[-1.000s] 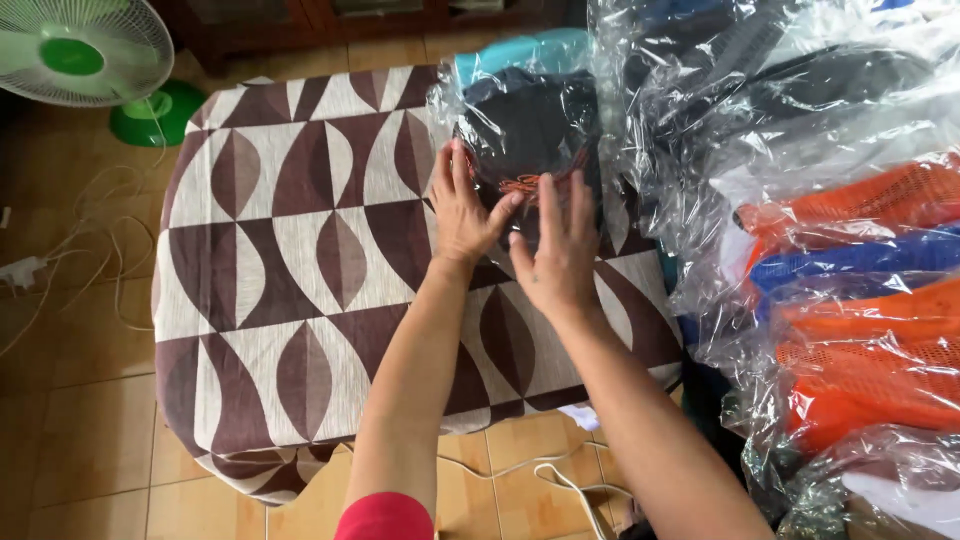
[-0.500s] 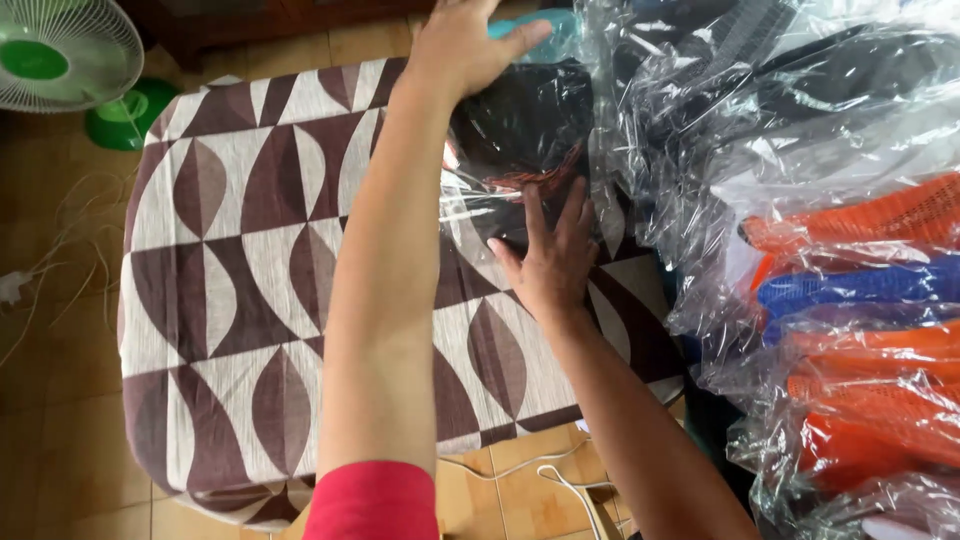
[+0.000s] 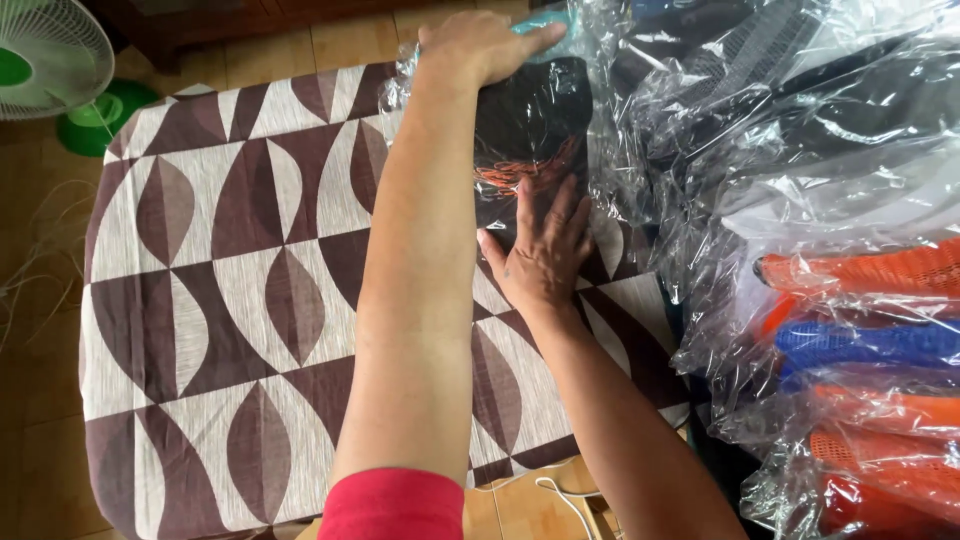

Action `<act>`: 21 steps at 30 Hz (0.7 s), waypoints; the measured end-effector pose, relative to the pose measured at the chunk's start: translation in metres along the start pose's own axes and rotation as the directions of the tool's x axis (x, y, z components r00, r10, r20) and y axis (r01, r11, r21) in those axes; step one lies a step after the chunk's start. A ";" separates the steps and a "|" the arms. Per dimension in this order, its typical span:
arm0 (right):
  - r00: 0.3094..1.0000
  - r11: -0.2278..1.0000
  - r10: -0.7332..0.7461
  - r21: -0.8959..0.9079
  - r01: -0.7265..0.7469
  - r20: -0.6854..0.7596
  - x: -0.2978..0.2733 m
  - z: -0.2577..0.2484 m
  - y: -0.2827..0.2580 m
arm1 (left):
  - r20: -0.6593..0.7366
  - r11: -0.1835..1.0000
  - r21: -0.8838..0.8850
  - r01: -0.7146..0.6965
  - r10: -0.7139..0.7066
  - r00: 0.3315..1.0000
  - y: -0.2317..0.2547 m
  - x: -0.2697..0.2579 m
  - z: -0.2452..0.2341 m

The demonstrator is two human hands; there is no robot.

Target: The person puts a hat into a plastic bag, seals the bag, and then uses a brush on another hat.

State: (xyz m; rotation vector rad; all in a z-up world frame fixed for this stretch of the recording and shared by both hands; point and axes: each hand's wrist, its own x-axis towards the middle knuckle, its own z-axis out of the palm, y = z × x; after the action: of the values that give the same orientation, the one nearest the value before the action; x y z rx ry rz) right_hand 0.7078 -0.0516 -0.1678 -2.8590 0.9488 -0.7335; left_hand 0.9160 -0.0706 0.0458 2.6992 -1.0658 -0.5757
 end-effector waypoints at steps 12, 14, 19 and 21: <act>0.979 0.992 0.052 0.102 -0.073 0.199 0.020 -0.006 0.004 | -0.201 1.000 0.013 0.021 -0.018 0.979 -0.003 0.003 0.003; 0.954 0.980 0.047 0.172 -0.102 0.297 0.024 -0.022 0.006 | -0.237 0.995 0.098 -0.033 0.055 0.970 0.001 -0.016 0.004; 0.935 0.966 0.016 0.234 -0.105 0.353 0.002 -0.061 -0.002 | -0.264 0.986 0.161 -0.040 0.083 0.961 0.003 -0.046 0.023; 0.969 0.979 -0.039 0.205 -0.012 0.245 -0.024 -0.086 -0.011 | -0.552 0.994 0.100 0.031 0.029 0.833 0.001 -0.041 0.044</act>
State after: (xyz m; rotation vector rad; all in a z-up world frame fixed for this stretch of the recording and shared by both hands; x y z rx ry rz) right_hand 0.6589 -0.0195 -0.0996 -2.6954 0.7710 -0.4310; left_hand 0.8698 -0.0444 0.0179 2.6806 -0.9410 0.2769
